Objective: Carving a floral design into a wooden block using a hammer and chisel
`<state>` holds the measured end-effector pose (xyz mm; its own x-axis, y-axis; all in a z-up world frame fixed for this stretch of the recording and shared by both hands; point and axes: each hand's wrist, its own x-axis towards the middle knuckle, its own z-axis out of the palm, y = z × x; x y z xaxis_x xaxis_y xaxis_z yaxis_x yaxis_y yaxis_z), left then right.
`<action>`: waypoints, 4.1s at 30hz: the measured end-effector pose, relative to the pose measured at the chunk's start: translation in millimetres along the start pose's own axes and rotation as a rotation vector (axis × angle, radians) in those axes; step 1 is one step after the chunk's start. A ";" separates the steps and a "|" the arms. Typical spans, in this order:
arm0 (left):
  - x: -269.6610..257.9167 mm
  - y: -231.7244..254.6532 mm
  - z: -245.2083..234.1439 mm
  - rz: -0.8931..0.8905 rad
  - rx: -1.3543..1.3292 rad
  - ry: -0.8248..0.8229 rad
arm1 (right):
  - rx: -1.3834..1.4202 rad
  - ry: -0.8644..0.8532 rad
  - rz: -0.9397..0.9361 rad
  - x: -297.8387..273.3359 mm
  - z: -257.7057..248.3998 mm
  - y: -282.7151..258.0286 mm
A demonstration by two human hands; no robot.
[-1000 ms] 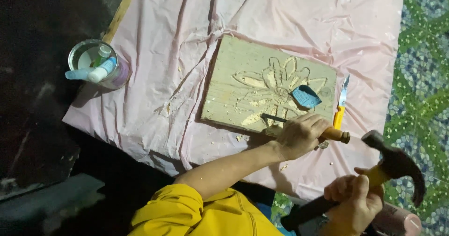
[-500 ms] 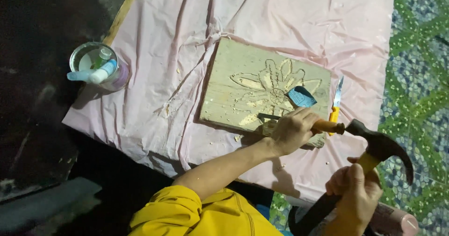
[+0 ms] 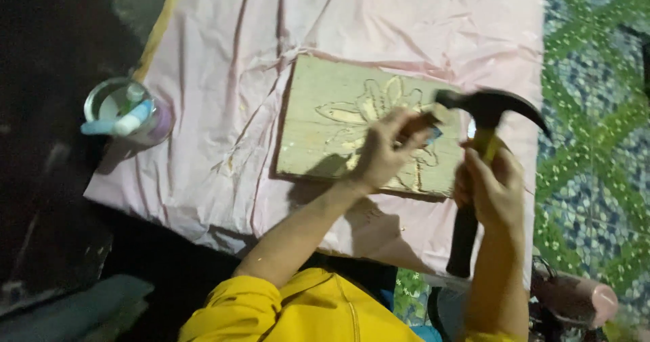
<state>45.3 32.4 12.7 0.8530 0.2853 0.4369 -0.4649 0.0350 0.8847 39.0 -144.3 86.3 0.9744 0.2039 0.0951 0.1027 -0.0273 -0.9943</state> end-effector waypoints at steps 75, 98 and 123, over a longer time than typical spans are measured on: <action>-15.8 9.9 -94.5 -0.642 1.083 -0.528 | 0.215 -0.372 0.312 59.4 14.8 72.7; -39.0 18.0 -119.6 -0.681 1.059 -0.533 | 0.157 -0.363 0.307 58.5 16.5 77.2; -22.4 -1.9 30.3 0.033 0.600 -0.284 | -0.117 -0.187 0.212 71.7 -15.8 66.4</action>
<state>34.2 -3.1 6.2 0.9082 0.0113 0.4183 -0.3488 -0.5320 0.7716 118.9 -147.0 27.8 0.9238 0.3583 -0.1347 -0.0657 -0.1983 -0.9779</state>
